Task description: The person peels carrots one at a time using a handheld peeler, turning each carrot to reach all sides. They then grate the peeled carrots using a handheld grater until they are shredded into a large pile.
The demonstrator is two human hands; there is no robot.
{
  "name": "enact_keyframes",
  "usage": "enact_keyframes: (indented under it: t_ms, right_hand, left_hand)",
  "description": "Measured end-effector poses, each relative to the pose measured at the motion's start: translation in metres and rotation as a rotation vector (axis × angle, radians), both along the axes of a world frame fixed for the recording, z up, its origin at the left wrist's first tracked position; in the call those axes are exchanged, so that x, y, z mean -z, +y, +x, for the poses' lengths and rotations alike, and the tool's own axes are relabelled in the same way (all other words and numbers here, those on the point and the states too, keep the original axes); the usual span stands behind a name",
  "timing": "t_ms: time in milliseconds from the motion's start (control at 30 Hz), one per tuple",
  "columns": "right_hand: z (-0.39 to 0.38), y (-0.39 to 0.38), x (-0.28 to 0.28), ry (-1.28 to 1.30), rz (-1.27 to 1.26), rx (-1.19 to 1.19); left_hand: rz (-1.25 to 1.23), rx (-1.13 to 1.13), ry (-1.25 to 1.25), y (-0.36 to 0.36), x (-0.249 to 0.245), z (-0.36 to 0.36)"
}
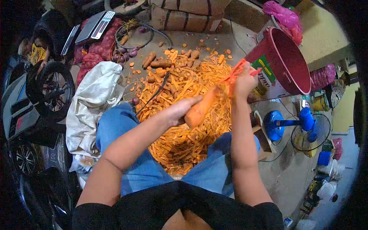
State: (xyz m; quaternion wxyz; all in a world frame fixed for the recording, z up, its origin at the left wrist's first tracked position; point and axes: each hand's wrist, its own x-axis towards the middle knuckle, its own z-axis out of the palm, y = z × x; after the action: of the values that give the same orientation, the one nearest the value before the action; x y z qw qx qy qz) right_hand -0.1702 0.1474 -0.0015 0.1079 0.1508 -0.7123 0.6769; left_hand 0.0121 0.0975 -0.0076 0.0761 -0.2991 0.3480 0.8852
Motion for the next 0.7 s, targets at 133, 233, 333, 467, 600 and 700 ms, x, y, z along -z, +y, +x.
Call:
enact_keyframes:
  t_ms: [133,233,333,467,600,700]
  right_hand:
    - [0.084,-0.002,-0.018,0.103,0.016,-0.302]
    - [0.085,-0.004,-0.010,0.074,0.248,-0.340]
    - [0.022,-0.007,-0.010,0.087,0.079,-0.032]
    - [-0.026,0.011,0.009,0.026,0.118,0.140]
    - [0.070,0.004,-0.030,0.084,-0.032,-0.293]
    - [0.094,-0.001,-0.015,0.099,0.126,-0.323]
  left_hand:
    - [0.097,-0.133,0.071,-0.010,0.022,-0.009]
    - [-0.103,-0.054,0.026,-0.009,0.011,-0.006]
    - [-0.146,-0.005,0.077,0.000,0.001,0.000]
    - [-0.066,0.040,0.037,-0.004,0.000,0.002]
    - [0.068,-0.077,0.050,-0.010,0.008,-0.005]
    - [0.019,-0.089,0.090,-0.013,0.025,-0.005]
